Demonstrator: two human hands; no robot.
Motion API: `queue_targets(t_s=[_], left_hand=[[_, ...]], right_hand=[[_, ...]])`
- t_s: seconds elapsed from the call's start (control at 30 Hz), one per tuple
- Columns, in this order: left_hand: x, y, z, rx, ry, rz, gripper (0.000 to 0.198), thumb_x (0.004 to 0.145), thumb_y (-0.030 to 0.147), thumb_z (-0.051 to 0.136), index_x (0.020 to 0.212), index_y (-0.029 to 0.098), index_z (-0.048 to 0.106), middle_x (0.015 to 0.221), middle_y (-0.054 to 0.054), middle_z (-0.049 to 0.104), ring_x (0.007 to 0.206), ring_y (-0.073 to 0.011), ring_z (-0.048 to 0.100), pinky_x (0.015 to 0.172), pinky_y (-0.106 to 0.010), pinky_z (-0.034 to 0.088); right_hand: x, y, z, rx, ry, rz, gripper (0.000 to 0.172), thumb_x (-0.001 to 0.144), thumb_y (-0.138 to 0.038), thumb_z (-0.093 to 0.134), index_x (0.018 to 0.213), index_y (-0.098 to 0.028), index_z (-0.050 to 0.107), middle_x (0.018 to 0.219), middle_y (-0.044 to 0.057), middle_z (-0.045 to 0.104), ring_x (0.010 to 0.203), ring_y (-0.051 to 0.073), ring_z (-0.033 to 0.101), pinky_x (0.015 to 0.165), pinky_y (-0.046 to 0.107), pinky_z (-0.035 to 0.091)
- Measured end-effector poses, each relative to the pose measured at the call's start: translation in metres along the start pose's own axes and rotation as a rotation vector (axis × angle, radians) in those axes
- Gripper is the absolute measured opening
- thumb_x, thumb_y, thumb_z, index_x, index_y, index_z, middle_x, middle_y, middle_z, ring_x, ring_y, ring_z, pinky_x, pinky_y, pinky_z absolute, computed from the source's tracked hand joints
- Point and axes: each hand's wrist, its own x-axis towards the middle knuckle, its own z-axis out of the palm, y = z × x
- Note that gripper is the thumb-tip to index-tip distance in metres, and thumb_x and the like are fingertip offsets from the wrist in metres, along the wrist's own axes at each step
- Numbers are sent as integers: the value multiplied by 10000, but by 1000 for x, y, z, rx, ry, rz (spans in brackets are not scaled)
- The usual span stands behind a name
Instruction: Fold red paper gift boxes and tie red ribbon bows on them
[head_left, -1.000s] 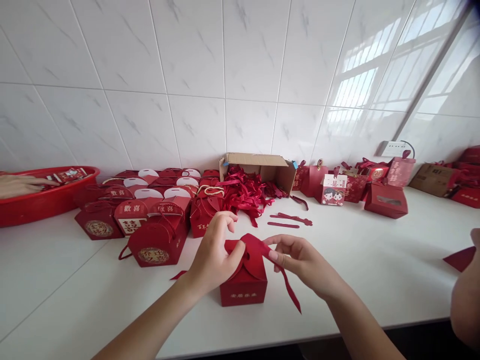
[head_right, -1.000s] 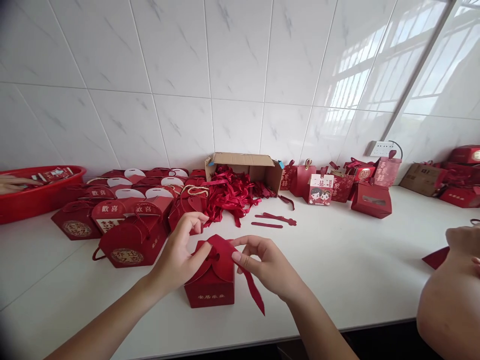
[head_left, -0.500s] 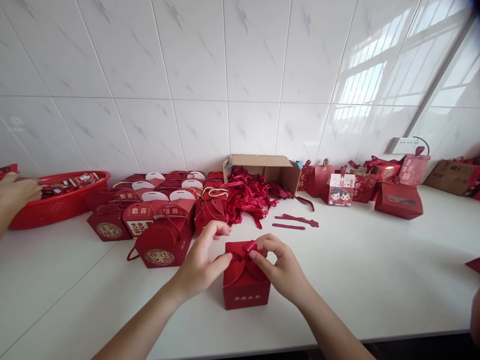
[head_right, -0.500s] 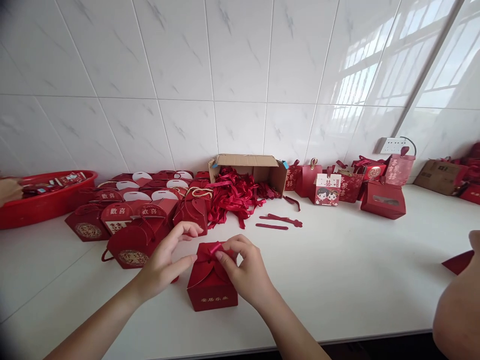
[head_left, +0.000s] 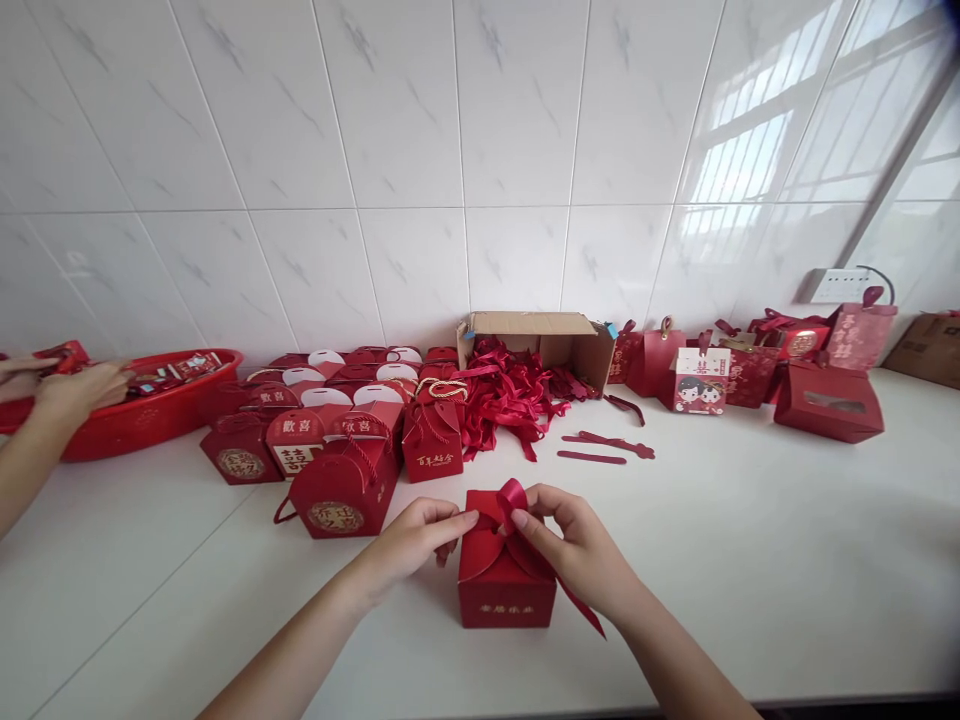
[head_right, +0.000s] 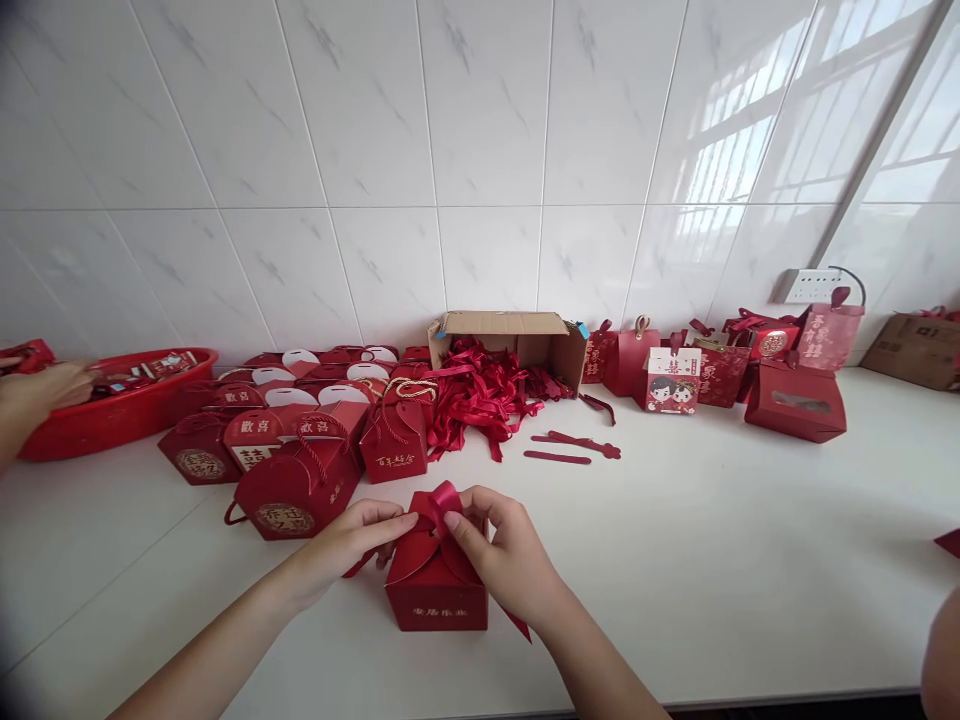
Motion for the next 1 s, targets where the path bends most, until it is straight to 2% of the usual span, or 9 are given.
queue_targets(t_s=[0.1, 0.27, 0.37, 0.5, 0.67, 0.83, 1.0], left_hand=[[-9, 11, -4, 41, -14, 52, 419, 782, 486, 603, 512, 174, 530, 532, 10, 510, 562, -136, 474, 614, -271, 383], [-23, 47, -4, 92, -90, 143, 369, 815, 444, 572, 570, 176, 634, 575, -22, 601, 599, -163, 543, 647, -287, 420], [-23, 69, 1, 80, -143, 206, 312, 788, 419, 616, 592, 177, 632, 583, -3, 597, 588, -149, 532, 621, -273, 416], [-16, 90, 6, 47, -133, 248, 225, 762, 375, 652, 640, 187, 672, 619, 8, 621, 617, -144, 544, 637, -266, 427], [-7, 101, 12, 33, -87, 268, 182, 744, 336, 643, 647, 194, 701, 688, -10, 664, 708, -176, 586, 701, -294, 449], [-3, 104, 14, 10, -34, 282, 217, 714, 388, 682, 665, 178, 702, 650, -13, 639, 663, -160, 555, 652, -283, 439], [4, 103, 19, -84, -40, 325, 202, 731, 379, 692, 785, 188, 727, 739, -17, 677, 702, -154, 583, 698, -283, 461]], right_hand=[[1, -1, 8, -38, 83, 14, 285, 872, -434, 527, 757, -178, 581, 718, 19, 584, 664, 151, 497, 631, 269, 414], [3, 3, 20, -182, 194, -41, 192, 839, -342, 540, 725, -191, 572, 698, 24, 606, 652, 159, 492, 624, 281, 406], [4, 3, 21, -262, 199, -56, 112, 815, -267, 536, 750, -195, 592, 731, 29, 631, 685, 168, 513, 642, 286, 406], [3, 0, 18, -277, 168, -79, 84, 799, -210, 515, 770, -200, 594, 743, 19, 629, 705, 167, 524, 656, 283, 403], [3, 0, 18, -301, 192, -78, 91, 791, -213, 515, 702, -205, 536, 705, 8, 597, 673, 164, 516, 613, 274, 381], [2, 0, 17, -360, 160, -128, 134, 787, -184, 504, 659, -208, 469, 661, -6, 565, 666, 165, 512, 625, 282, 355], [-2, -2, 15, -383, 128, -168, 90, 800, -214, 548, 711, -207, 533, 682, -9, 577, 671, 161, 500, 687, 297, 360]])
